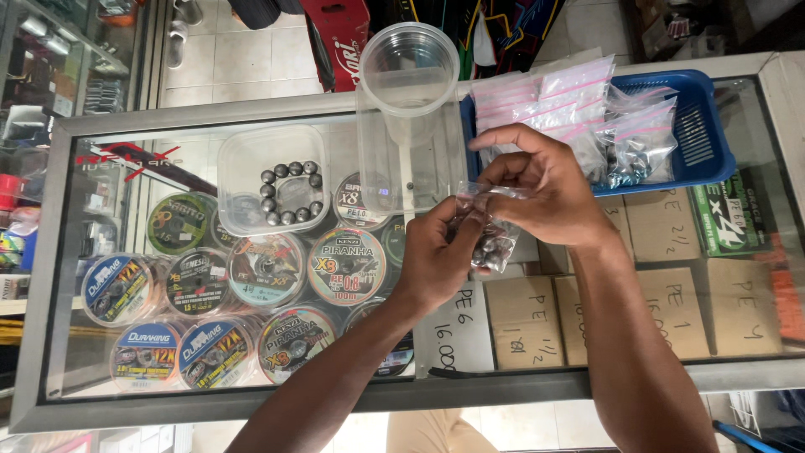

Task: The person picks up metal fishing weights from a plastic container and sorts them into small plastic bags, then places the bags into a blue basket.

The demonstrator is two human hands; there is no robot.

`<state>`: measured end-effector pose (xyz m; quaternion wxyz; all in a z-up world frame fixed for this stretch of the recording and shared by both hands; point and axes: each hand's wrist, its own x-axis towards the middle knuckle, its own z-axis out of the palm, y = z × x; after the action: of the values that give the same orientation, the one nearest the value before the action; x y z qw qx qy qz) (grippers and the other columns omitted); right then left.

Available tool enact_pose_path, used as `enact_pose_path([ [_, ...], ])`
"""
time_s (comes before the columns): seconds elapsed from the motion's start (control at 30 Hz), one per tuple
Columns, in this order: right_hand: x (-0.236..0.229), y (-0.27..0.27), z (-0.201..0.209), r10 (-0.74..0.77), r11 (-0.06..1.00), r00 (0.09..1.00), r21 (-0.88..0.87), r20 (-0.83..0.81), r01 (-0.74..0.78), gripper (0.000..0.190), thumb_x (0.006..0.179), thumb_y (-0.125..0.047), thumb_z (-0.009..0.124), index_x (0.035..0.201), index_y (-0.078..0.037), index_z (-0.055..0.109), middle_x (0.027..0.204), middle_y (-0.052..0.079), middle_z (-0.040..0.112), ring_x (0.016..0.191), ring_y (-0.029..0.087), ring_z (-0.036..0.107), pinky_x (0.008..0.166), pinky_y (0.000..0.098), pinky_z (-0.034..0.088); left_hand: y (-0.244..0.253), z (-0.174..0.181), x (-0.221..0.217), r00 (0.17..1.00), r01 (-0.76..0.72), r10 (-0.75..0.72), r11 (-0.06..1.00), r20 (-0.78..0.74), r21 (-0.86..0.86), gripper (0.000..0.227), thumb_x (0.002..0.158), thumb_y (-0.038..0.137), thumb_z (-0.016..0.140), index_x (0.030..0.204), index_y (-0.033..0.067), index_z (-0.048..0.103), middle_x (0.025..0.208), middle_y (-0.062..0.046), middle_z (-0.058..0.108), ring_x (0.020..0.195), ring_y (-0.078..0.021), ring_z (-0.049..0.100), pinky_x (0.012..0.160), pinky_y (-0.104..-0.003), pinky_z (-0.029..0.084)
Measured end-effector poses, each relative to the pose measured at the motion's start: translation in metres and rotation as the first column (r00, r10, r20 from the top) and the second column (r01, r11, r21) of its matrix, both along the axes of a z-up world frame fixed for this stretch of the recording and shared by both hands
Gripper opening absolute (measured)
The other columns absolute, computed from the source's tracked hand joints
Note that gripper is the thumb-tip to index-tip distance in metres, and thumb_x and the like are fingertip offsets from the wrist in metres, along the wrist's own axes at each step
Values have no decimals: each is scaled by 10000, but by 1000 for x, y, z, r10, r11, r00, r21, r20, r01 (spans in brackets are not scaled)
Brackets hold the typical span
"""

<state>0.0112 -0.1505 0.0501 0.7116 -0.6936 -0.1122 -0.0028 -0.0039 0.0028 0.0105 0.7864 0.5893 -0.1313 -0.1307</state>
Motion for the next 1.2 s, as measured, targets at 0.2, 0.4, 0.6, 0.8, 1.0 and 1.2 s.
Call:
enact_pose_path([
  [0.2,2,2,-1,15,1000,1000,16,20,-15,608,657,174,623,1246,73,507,726,196,637,592,185,634,547,281,545,-1,-8,-1,1000,18,-17,1000,12,-5,155,910,11,505,902,-35,652,620,-203,639,502,-197,650,423,-282,591],
  [0.4,2,2,-4,14,1000,999,11,46,-15,599,657,143,673,1230,71,512,724,199,635,592,192,637,533,275,550,-3,-8,-3,1000,12,-11,1000,17,-18,147,906,20,518,907,-24,658,623,-214,641,521,-213,660,431,-308,596],
  [0.6,0,3,0,-30,1000,999,9,43,29,537,688,171,676,1198,68,544,761,208,656,667,198,656,624,300,575,-1,-10,-3,998,44,-43,999,-42,8,131,908,33,531,925,-29,645,696,-213,657,589,-216,675,485,-313,617],
  [0.8,3,-5,-6,-103,995,993,14,53,103,494,731,137,708,1188,62,538,789,198,659,746,178,657,686,307,598,-2,-1,2,984,100,-98,995,-150,8,217,786,-7,621,998,-50,608,792,-226,631,725,-268,678,609,-377,624],
  [1.0,4,-19,-6,-21,994,997,-102,68,27,583,630,124,741,1182,40,575,763,199,639,663,191,628,607,313,567,-3,11,-1,988,2,-6,1000,-152,-24,131,875,6,557,971,-56,622,792,-241,652,653,-256,680,524,-366,631],
  [1.2,0,-22,4,3,990,993,-142,119,14,398,648,162,677,1034,69,654,764,244,668,610,246,658,560,351,591,-2,10,1,976,-25,6,996,-217,-84,148,892,60,566,1002,-38,583,867,-208,643,729,-237,676,586,-378,644],
])
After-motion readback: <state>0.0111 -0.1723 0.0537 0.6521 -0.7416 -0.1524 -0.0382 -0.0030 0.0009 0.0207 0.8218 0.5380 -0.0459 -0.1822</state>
